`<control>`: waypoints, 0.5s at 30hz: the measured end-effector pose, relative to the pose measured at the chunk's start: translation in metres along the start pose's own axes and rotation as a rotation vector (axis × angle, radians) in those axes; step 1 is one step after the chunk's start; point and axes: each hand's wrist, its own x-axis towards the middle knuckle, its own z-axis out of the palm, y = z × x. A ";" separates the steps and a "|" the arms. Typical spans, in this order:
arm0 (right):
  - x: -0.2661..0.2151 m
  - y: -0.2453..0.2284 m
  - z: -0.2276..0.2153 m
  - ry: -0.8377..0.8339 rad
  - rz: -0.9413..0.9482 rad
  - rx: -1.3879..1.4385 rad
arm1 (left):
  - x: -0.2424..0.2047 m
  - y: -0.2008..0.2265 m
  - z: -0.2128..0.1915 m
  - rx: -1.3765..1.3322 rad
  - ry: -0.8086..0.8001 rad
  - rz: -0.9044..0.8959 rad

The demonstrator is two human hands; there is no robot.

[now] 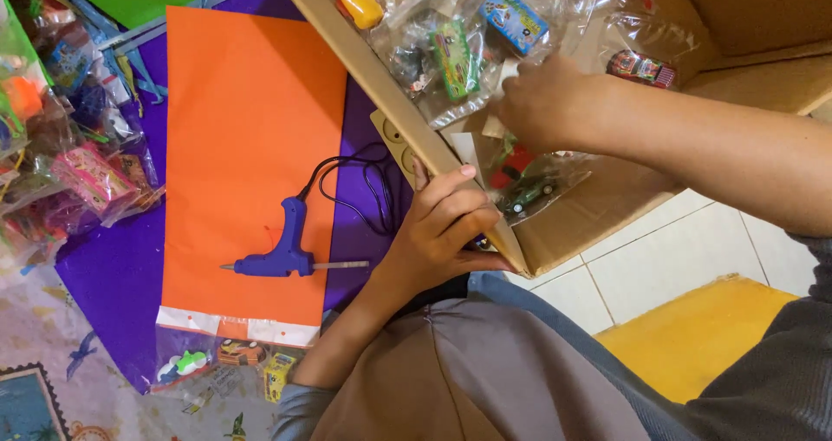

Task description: The person assembles small plastic toys using a glue gun, applying adhesive to various parts and joining them together by hand.

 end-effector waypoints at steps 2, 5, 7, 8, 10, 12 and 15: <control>-0.013 -0.006 -0.007 -0.002 -0.079 0.174 | 0.002 -0.003 0.016 -0.001 0.144 0.049; -0.015 -0.008 -0.021 -0.097 -0.109 0.351 | 0.000 -0.008 0.027 0.002 0.286 0.095; -0.012 -0.006 -0.017 -0.189 -0.054 0.349 | -0.002 -0.009 0.030 0.004 0.286 0.098; -0.011 -0.006 -0.006 -0.123 -0.117 0.353 | -0.003 -0.010 0.031 0.002 0.284 0.097; 0.002 -0.009 0.026 -0.056 -0.179 0.356 | -0.004 -0.010 0.030 -0.001 0.282 0.097; 0.025 -0.014 0.072 -0.037 0.029 0.185 | -0.003 -0.009 0.029 -0.008 0.276 0.092; 0.021 -0.020 0.066 -0.031 -0.011 0.131 | -0.003 -0.011 0.031 -0.014 0.291 0.101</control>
